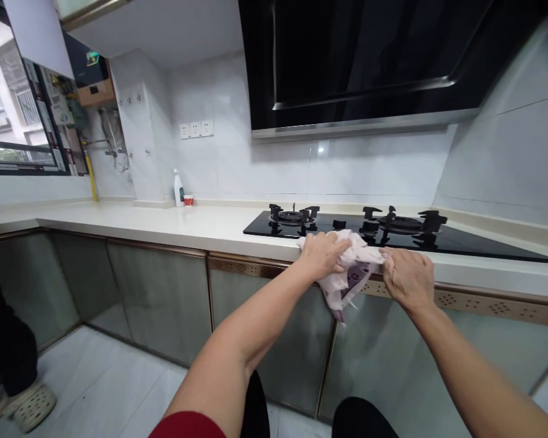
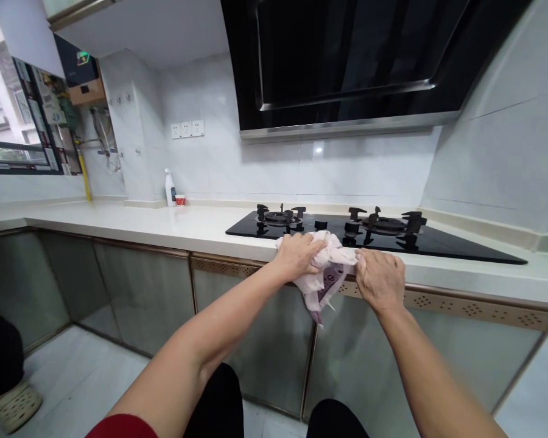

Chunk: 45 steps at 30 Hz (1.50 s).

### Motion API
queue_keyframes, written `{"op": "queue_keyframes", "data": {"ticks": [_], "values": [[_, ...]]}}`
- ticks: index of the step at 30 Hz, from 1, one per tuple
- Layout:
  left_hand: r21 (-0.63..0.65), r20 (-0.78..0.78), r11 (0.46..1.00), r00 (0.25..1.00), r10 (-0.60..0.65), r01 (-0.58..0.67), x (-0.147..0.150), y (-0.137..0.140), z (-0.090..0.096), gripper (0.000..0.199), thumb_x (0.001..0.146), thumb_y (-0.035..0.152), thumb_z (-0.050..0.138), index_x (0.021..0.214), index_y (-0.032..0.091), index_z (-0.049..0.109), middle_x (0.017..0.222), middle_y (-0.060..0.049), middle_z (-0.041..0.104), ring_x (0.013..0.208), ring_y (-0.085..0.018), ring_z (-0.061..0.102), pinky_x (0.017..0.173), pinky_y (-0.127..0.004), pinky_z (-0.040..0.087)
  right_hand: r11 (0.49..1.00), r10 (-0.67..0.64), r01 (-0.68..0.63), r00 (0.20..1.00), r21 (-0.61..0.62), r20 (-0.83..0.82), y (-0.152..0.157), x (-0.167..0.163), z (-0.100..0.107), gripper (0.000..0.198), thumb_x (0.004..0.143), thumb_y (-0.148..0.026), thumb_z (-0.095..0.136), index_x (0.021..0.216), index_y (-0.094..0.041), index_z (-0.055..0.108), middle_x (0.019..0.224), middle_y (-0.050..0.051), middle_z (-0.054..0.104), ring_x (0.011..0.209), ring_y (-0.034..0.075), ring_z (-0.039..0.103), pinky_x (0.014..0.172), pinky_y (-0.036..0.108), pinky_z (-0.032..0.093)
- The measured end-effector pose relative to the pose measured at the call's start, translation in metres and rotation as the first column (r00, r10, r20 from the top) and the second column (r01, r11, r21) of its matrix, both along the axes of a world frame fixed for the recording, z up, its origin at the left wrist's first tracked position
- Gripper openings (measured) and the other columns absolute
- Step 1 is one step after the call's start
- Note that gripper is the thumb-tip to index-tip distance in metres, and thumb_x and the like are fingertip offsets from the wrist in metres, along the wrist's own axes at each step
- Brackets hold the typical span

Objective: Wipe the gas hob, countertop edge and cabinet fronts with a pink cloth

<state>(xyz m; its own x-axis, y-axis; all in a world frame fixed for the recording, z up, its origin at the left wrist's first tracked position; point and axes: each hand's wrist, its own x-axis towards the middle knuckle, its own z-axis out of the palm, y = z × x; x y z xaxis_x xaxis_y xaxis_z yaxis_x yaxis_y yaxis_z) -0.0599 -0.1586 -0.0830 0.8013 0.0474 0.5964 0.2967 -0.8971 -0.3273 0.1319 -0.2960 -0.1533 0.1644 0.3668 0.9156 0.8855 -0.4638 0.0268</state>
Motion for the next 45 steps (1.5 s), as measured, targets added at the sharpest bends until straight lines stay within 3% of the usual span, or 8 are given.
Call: {"op": "queue_keyframes", "data": {"ticks": [7, 15, 18, 21, 26, 30, 38, 45], "values": [[-0.094, -0.043, 0.968, 0.973, 0.228, -0.231, -0.080, 0.067, 0.013, 0.072, 0.079, 0.062, 0.071, 0.141, 0.033, 0.049, 0.129, -0.009, 0.058, 0.114, -0.027, 0.054, 0.089, -0.038, 0.040, 0.999, 0.046, -0.047, 0.998, -0.019, -0.045, -0.003, -0.002, 0.004, 0.046, 0.101, -0.038, 0.028, 0.115, -0.018, 0.067, 0.115, 0.014, 0.070, 0.104, 0.031, 0.057, 0.094, 0.046, 0.035], [-0.202, -0.105, 0.760, 0.785, 0.610, -0.618, -0.212, 0.149, 0.028, 0.076, 0.080, 0.063, 0.069, 0.145, 0.031, 0.045, 0.138, -0.011, 0.053, 0.122, -0.031, 0.049, 0.097, -0.039, 0.039, 0.999, 0.021, -0.023, 0.998, -0.040, -0.056, -0.002, -0.007, 0.005, 0.049, 0.102, -0.040, 0.025, 0.115, -0.016, 0.067, 0.115, 0.015, 0.070, 0.103, 0.031, 0.057, 0.094, 0.045, 0.032], [-0.209, -0.118, 0.702, 0.730, 0.673, -0.681, -0.237, 0.169, 0.033, 0.074, 0.081, 0.061, 0.068, 0.145, 0.030, 0.044, 0.140, -0.012, 0.052, 0.124, -0.033, 0.048, 0.097, -0.039, 0.039, 1.000, 0.000, -0.001, 0.999, -0.009, -0.044, 0.001, -0.008, 0.004, 0.048, 0.102, -0.039, 0.026, 0.112, -0.017, 0.067, 0.112, 0.013, 0.070, 0.101, 0.029, 0.056, 0.094, 0.044, 0.032], [-0.192, -0.134, 0.682, 0.707, 0.694, -0.705, -0.245, 0.177, 0.033, 0.073, 0.082, 0.063, 0.065, 0.144, 0.030, 0.044, 0.140, -0.012, 0.051, 0.125, -0.033, 0.047, 0.098, -0.039, 0.038, 1.000, 0.005, -0.004, 0.999, 0.010, -0.048, 0.005, -0.009, 0.004, 0.046, 0.102, -0.039, 0.028, 0.110, -0.018, 0.068, 0.109, 0.013, 0.070, 0.099, 0.029, 0.055, 0.092, 0.044, 0.032], [-0.116, -0.103, 0.723, 0.733, 0.673, -0.681, -0.234, 0.166, 0.025, 0.070, 0.087, 0.067, 0.056, 0.143, 0.026, 0.045, 0.137, -0.015, 0.050, 0.124, -0.035, 0.045, 0.099, -0.043, 0.037, 0.998, -0.042, 0.044, 0.998, 0.036, -0.050, 0.010, -0.010, 0.003, 0.046, 0.102, -0.040, 0.027, 0.108, -0.018, 0.067, 0.104, 0.013, 0.069, 0.095, 0.028, 0.053, 0.091, 0.043, 0.028], [-0.054, -0.103, 0.773, 0.774, 0.625, -0.632, -0.205, 0.144, 0.022, 0.072, 0.083, 0.067, 0.063, 0.140, 0.027, 0.047, 0.136, -0.014, 0.050, 0.123, -0.035, 0.044, 0.098, -0.045, 0.036, 0.996, -0.092, 0.093, 0.995, 0.015, -0.039, 0.010, -0.014, 0.004, 0.045, 0.103, -0.038, 0.026, 0.105, -0.017, 0.066, 0.101, 0.012, 0.068, 0.094, 0.027, 0.052, 0.090, 0.042, 0.028], [0.063, -0.102, 0.929, 0.924, 0.370, -0.365, -0.097, 0.067, 0.020, 0.067, 0.077, 0.062, 0.075, 0.129, 0.025, 0.054, 0.127, -0.012, 0.055, 0.113, -0.032, 0.048, 0.091, -0.043, 0.037, 0.989, -0.150, 0.149, 0.987, -0.020, -0.057, 0.007, -0.020, 0.009, 0.045, 0.103, -0.037, 0.025, 0.104, -0.016, 0.066, 0.103, 0.013, 0.067, 0.095, 0.027, 0.051, 0.091, 0.041, 0.028], [0.091, -0.044, 0.986, 0.988, 0.145, -0.141, -0.006, 0.005, 0.009, 0.059, 0.076, 0.052, 0.079, 0.122, 0.023, 0.057, 0.122, -0.010, 0.058, 0.109, -0.029, 0.051, 0.085, -0.040, 0.038, 0.989, -0.146, 0.144, 0.986, -0.030, -0.076, 0.007, -0.022, 0.010, 0.043, 0.101, -0.034, 0.027, 0.108, -0.016, 0.065, 0.105, 0.014, 0.066, 0.095, 0.028, 0.050, 0.091, 0.041, 0.028]]}}
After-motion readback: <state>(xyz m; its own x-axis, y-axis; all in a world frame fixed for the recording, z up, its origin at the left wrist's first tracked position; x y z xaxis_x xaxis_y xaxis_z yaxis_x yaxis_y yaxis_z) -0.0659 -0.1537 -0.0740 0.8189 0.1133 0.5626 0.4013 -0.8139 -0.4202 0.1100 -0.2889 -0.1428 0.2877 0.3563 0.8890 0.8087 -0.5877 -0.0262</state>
